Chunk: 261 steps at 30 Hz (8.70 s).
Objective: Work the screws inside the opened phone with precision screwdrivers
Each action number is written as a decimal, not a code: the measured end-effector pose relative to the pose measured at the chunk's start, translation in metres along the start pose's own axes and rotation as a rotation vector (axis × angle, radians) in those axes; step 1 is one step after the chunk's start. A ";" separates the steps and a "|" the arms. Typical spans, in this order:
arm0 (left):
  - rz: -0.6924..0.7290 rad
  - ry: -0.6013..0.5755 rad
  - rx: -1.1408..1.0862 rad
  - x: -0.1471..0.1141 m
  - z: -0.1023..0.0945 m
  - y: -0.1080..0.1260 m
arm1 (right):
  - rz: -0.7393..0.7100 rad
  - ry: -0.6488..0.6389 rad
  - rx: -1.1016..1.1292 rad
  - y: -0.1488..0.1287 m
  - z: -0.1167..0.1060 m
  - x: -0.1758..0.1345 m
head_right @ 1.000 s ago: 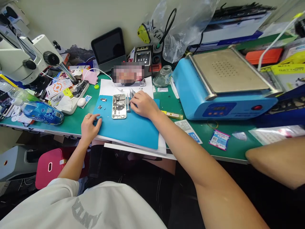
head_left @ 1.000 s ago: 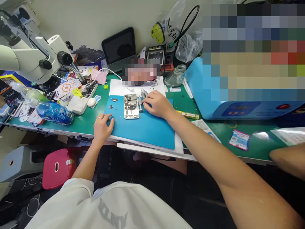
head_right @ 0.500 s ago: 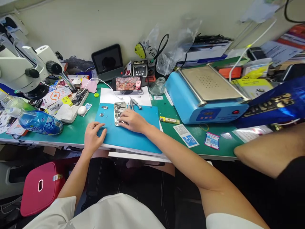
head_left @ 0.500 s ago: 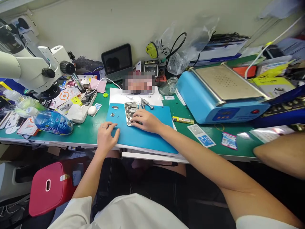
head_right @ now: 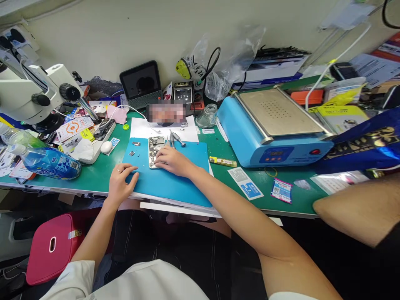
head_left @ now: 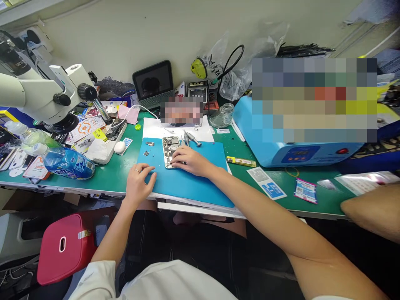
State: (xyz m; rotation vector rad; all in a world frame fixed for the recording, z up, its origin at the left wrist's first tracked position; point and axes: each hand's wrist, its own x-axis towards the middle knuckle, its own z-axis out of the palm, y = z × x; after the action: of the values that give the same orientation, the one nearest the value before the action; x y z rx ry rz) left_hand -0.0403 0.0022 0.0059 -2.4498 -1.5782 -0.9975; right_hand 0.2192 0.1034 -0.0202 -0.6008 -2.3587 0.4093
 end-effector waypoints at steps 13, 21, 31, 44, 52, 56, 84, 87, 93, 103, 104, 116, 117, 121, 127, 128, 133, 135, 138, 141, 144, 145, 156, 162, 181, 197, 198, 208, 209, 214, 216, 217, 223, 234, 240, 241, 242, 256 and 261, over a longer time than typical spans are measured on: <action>0.789 -0.354 0.056 0.125 0.011 -0.029 | -0.030 -0.001 -0.048 0.008 -0.009 0.002; 0.817 -0.357 0.045 0.140 0.030 -0.049 | -0.090 0.019 -0.220 0.006 -0.018 0.006; 0.831 -0.303 0.037 0.139 0.036 -0.046 | -0.117 -0.183 -0.198 0.009 -0.037 0.024; 0.833 -0.340 0.060 0.134 0.046 -0.042 | -0.146 -0.105 -0.122 0.022 -0.023 0.019; 0.808 -0.378 0.028 0.134 0.046 -0.041 | -0.124 -0.117 -0.118 0.023 -0.022 0.017; 0.827 -0.363 -0.001 0.132 0.044 -0.041 | -0.119 -0.105 -0.132 0.025 -0.020 0.015; 0.724 -0.546 -0.222 0.122 0.044 -0.033 | -0.121 -0.097 -0.142 0.028 -0.017 0.013; 0.730 -0.542 -0.222 0.123 0.044 -0.033 | -0.123 -0.092 -0.139 0.028 -0.018 0.013; 0.745 -0.511 -0.207 0.123 0.043 -0.032 | -0.164 -0.025 -0.135 0.021 -0.023 0.014; 0.754 -0.486 -0.193 0.121 0.045 -0.033 | -0.134 -0.039 -0.079 0.007 -0.030 0.018; 0.752 -0.492 -0.189 0.120 0.045 -0.033 | -0.127 -0.051 -0.074 0.007 -0.030 0.018; 0.786 -0.502 -0.157 0.121 0.042 -0.033 | -0.165 -0.051 -0.115 0.008 -0.022 0.017; 0.780 -0.502 -0.157 0.121 0.042 -0.033 | -0.169 -0.047 -0.119 0.008 -0.023 0.017; 0.756 -0.520 -0.162 0.121 0.041 -0.033 | -0.169 -0.040 -0.113 0.007 -0.024 0.017; 0.736 -0.550 -0.178 0.121 0.040 -0.035 | -0.163 -0.047 -0.104 0.007 -0.024 0.016; 0.738 -0.546 -0.174 0.121 0.040 -0.035 | -0.164 -0.048 -0.106 0.007 -0.024 0.016; 0.752 -0.511 -0.160 0.120 0.042 -0.036 | -0.161 -0.041 -0.097 0.006 -0.024 0.017; 0.756 -0.501 -0.147 0.121 0.042 -0.036 | -0.159 -0.041 -0.088 0.006 -0.024 0.018; 0.761 -0.485 -0.141 0.121 0.042 -0.036 | -0.163 -0.047 -0.074 0.006 -0.025 0.018; 0.762 -0.473 -0.142 0.121 0.043 -0.036 | -0.169 -0.043 -0.068 0.007 -0.024 0.018; 0.755 -0.482 -0.135 0.121 0.042 -0.036 | -0.167 -0.038 -0.065 0.007 -0.024 0.017; 0.750 -0.487 -0.132 0.121 0.042 -0.036 | -0.167 -0.037 -0.066 0.007 -0.024 0.017; 0.716 -0.522 -0.146 0.122 0.043 -0.037 | -0.153 -0.046 -0.077 0.009 -0.025 0.014; 0.720 -0.525 -0.170 0.123 0.043 -0.037 | -0.123 -0.040 -0.082 0.010 -0.028 0.011; 0.643 -0.529 -0.206 0.126 0.039 -0.035 | -0.128 -0.061 -0.054 0.012 -0.024 0.007; 0.612 -0.574 -0.164 0.124 0.042 -0.032 | -0.122 -0.039 -0.077 0.011 -0.023 0.010; 0.611 -0.575 -0.165 0.124 0.042 -0.032 | -0.122 -0.040 -0.081 0.011 -0.023 0.010; 0.607 -0.556 -0.176 0.122 0.041 -0.033 | -0.134 -0.028 -0.118 0.009 -0.022 0.014; 0.607 -0.555 -0.171 0.122 0.041 -0.033 | -0.137 -0.013 -0.141 0.009 -0.024 0.014; 0.623 -0.550 -0.140 0.125 0.039 -0.033 | 0.101 0.204 -0.354 0.019 -0.044 0.006; 0.638 -0.531 -0.137 0.127 0.038 -0.034 | 0.298 0.288 -0.439 0.025 -0.055 0.001; 0.643 -0.512 -0.135 0.127 0.038 -0.035 | 0.384 0.301 -0.465 0.028 -0.060 -0.001; 0.644 -0.409 -0.163 0.130 0.038 -0.043 | 0.676 0.143 -0.414 0.037 -0.068 -0.006; 0.692 -0.359 -0.172 0.133 0.042 -0.047 | 0.826 0.131 -0.076 0.041 -0.060 0.001; 0.722 -0.335 -0.173 0.133 0.042 -0.046 | 0.778 0.177 -0.043 0.041 -0.057 -0.001; 0.725 -0.331 -0.175 0.133 0.041 -0.046 | 0.778 0.182 -0.041 0.041 -0.057 -0.001; 0.730 -0.334 -0.176 0.134 0.040 -0.046 | 0.779 0.186 -0.041 0.041 -0.057 -0.002; 0.732 -0.316 -0.282 0.137 0.036 -0.053 | 0.348 0.059 -0.097 0.051 -0.069 -0.015; 0.649 -0.296 -0.283 0.131 0.040 -0.060 | 0.387 0.064 -0.120 0.042 -0.062 -0.017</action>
State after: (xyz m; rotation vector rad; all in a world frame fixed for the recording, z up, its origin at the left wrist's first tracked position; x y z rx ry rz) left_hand -0.0364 0.1502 0.0295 -3.0905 -0.5952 -0.8009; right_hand 0.2847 0.1381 -0.0018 -1.1185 -2.2149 0.4115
